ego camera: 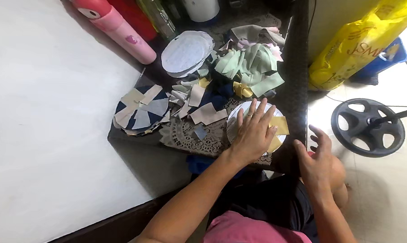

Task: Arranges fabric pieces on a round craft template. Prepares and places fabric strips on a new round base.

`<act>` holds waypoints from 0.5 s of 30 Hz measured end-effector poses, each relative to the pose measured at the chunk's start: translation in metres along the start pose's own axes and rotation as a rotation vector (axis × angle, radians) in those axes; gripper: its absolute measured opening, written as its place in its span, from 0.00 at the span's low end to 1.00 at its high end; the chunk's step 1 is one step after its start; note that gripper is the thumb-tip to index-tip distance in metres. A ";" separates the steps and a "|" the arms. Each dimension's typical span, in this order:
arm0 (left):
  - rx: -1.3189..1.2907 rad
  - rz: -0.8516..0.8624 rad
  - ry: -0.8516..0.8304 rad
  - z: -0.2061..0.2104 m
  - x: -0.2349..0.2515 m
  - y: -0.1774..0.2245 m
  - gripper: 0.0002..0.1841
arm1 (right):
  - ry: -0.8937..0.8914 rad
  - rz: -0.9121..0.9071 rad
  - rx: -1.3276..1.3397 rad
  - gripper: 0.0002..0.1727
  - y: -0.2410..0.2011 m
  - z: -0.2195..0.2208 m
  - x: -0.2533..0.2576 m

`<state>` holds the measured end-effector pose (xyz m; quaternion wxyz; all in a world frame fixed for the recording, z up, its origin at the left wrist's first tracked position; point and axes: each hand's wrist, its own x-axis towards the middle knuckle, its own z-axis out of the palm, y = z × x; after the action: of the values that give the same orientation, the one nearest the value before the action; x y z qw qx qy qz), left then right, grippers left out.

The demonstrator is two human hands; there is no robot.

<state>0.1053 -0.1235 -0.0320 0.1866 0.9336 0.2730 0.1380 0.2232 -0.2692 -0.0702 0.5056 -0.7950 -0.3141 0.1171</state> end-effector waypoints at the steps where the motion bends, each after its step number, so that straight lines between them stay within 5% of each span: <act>1: -0.027 0.018 0.035 -0.003 -0.002 0.000 0.25 | 0.029 -0.150 -0.109 0.28 0.001 0.001 -0.004; 4: -0.082 0.083 0.051 -0.014 -0.014 -0.006 0.14 | 0.039 -0.511 -0.282 0.11 -0.003 0.004 -0.012; 7: -0.121 0.076 0.008 -0.016 -0.030 -0.015 0.14 | -0.035 -0.677 -0.384 0.12 -0.010 0.009 -0.013; 15: -0.180 0.068 -0.071 -0.007 -0.044 -0.022 0.17 | -0.194 -0.666 -0.351 0.11 -0.028 0.011 0.006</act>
<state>0.0565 -0.1289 -0.0416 0.2745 0.9261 0.2208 0.1353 0.2113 -0.2491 -0.0499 0.3403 -0.7092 -0.6165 -0.0344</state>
